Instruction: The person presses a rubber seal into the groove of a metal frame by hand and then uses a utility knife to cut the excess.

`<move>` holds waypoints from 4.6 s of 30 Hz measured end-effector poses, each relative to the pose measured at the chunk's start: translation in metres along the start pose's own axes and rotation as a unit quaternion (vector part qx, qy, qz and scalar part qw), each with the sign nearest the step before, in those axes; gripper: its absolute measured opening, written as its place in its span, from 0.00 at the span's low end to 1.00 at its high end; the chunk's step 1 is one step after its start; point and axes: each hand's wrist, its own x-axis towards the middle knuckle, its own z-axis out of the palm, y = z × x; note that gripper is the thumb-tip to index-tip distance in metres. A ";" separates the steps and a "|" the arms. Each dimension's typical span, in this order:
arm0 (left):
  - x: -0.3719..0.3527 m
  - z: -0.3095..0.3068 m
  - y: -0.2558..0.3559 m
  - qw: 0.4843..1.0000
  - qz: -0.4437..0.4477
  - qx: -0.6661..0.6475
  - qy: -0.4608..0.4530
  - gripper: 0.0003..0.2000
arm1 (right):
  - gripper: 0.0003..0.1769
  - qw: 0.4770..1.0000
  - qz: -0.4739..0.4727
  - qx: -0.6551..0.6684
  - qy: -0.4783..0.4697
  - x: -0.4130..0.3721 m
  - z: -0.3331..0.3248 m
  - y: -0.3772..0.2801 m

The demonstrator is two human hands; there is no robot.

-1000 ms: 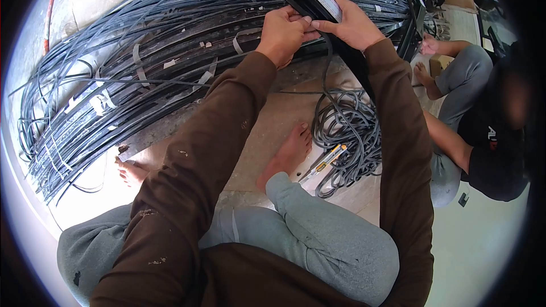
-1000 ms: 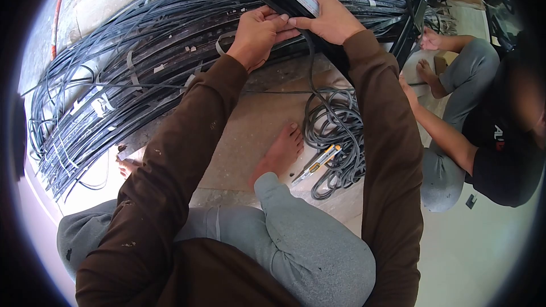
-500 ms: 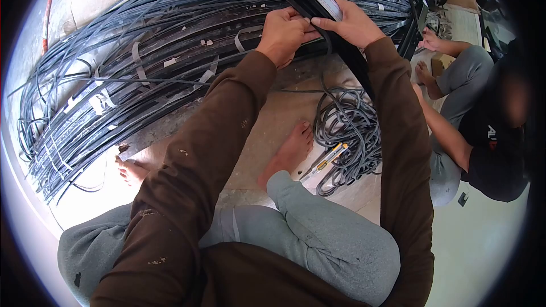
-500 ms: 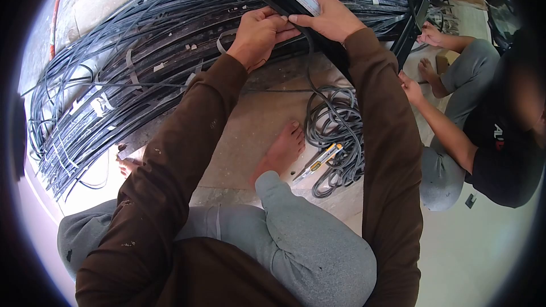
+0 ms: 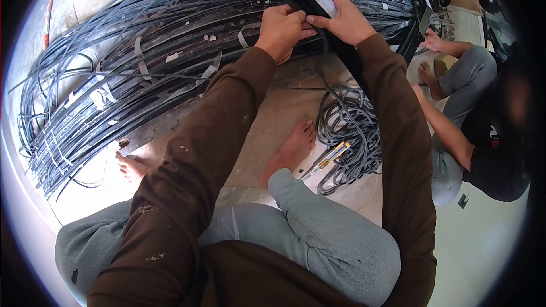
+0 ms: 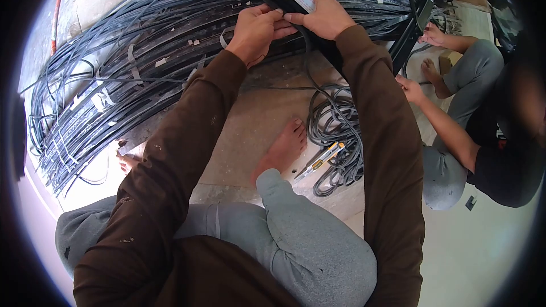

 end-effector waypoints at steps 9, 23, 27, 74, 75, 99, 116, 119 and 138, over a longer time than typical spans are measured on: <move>0.008 -0.006 -0.008 0.996 0.002 0.073 0.058 0.12 | 0.32 0.998 0.012 -0.058 0.034 -0.005 0.010 -0.010; 0.003 -0.006 0.000 0.999 -0.004 0.032 0.014 0.12 | 0.33 0.997 0.012 0.052 -0.049 -0.003 -0.001 -0.007; 0.006 -0.006 -0.007 0.998 0.011 0.066 0.023 0.13 | 0.32 0.998 -0.008 0.054 -0.037 -0.002 0.003 0.000; 0.017 -0.055 0.023 0.977 -0.093 0.193 -0.003 0.11 | 0.38 0.995 0.042 -0.095 -0.009 0.009 0.032 -0.019; 0.017 -0.055 0.026 0.973 -0.092 0.210 0.001 0.11 | 0.39 0.992 0.055 -0.114 -0.014 0.008 0.030 -0.028; 0.024 -0.059 0.033 0.882 0.031 0.463 0.082 0.10 | 0.39 0.978 0.198 -0.067 -0.005 0.012 0.039 -0.015; 0.033 -0.066 0.025 0.825 0.118 0.544 0.097 0.09 | 0.44 0.974 0.192 -0.116 -0.018 0.020 0.039 -0.006; 0.026 -0.056 0.027 0.834 0.074 0.541 0.081 0.10 | 0.45 0.965 0.220 -0.141 -0.012 0.018 0.041 -0.010; 0.036 -0.052 0.021 0.882 -0.007 0.456 0.121 0.08 | 0.46 0.975 0.185 -0.117 0.048 0.016 0.048 -0.033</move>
